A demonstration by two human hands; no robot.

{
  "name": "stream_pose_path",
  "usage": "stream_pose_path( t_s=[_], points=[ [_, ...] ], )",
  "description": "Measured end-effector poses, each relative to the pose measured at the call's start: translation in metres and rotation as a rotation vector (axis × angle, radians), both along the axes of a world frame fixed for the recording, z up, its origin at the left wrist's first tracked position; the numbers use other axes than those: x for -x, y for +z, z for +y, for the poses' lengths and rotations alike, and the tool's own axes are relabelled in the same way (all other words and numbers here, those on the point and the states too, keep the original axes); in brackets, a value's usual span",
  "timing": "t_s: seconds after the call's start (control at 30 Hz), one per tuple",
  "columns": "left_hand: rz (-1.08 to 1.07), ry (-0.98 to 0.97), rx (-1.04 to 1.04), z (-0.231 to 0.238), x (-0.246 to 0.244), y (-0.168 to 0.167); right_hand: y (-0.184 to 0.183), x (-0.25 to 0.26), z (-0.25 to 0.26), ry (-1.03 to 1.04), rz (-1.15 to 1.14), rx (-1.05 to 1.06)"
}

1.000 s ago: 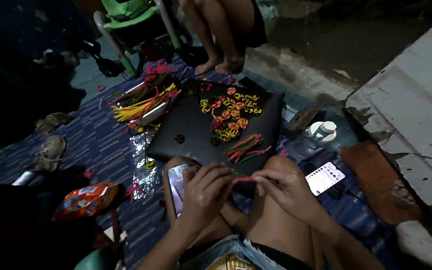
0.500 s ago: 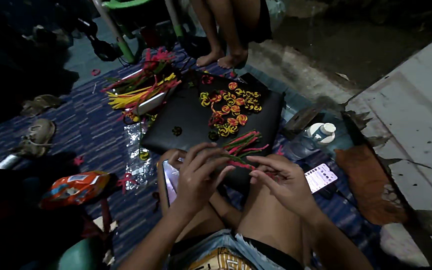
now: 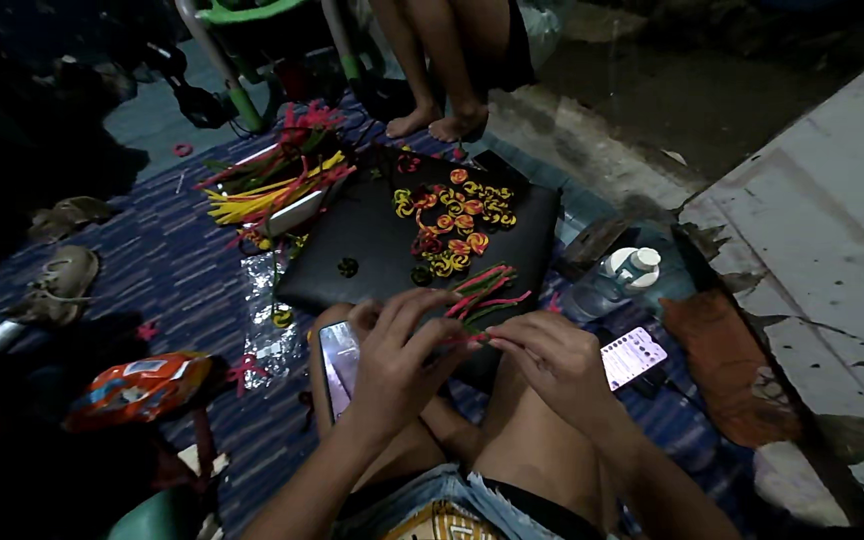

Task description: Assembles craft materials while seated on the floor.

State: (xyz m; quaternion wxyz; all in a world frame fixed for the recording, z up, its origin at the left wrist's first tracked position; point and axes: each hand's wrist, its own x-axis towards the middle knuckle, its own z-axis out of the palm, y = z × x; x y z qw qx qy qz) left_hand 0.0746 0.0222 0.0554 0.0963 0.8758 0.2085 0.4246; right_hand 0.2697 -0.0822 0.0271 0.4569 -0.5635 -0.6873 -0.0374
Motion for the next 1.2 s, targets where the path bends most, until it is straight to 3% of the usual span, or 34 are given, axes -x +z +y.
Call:
stream_pose_path(
  t_s=[0.13,0.27,0.43,0.53,0.7,0.77,0.87,1.0,1.2],
  points=[
    [0.162,-0.208,0.312,0.008,-0.003,0.007,0.003,-0.002,-0.002,0.054,-0.073,-0.074],
    [0.155,-0.418,0.658,0.014,0.000,0.008,0.003,-0.005,-0.006,0.088,-0.140,-0.210],
    [0.162,-0.645,0.856,0.013,0.004,0.016,0.009,-0.013,-0.011,0.095,-0.195,-0.281],
    [0.220,-0.494,0.692,0.012,0.003,0.016,0.014,-0.014,-0.011,0.085,-0.232,-0.208],
    [0.238,-0.125,0.001,0.003,-0.010,0.005,0.009,-0.010,-0.009,-0.027,-0.248,0.008],
    [0.219,-0.066,-0.153,0.001,-0.014,0.001,0.006,-0.007,-0.009,-0.056,-0.205,0.029],
    [0.154,-0.042,-0.217,0.000,-0.015,-0.003,0.004,-0.006,-0.011,-0.013,0.015,0.098],
    [0.050,-0.126,-0.128,0.003,-0.011,-0.004,0.004,-0.012,-0.012,0.105,0.301,0.154],
    [-0.037,-0.016,-0.134,-0.007,-0.011,-0.007,-0.001,-0.005,-0.008,0.002,0.244,-0.082]
  ],
)
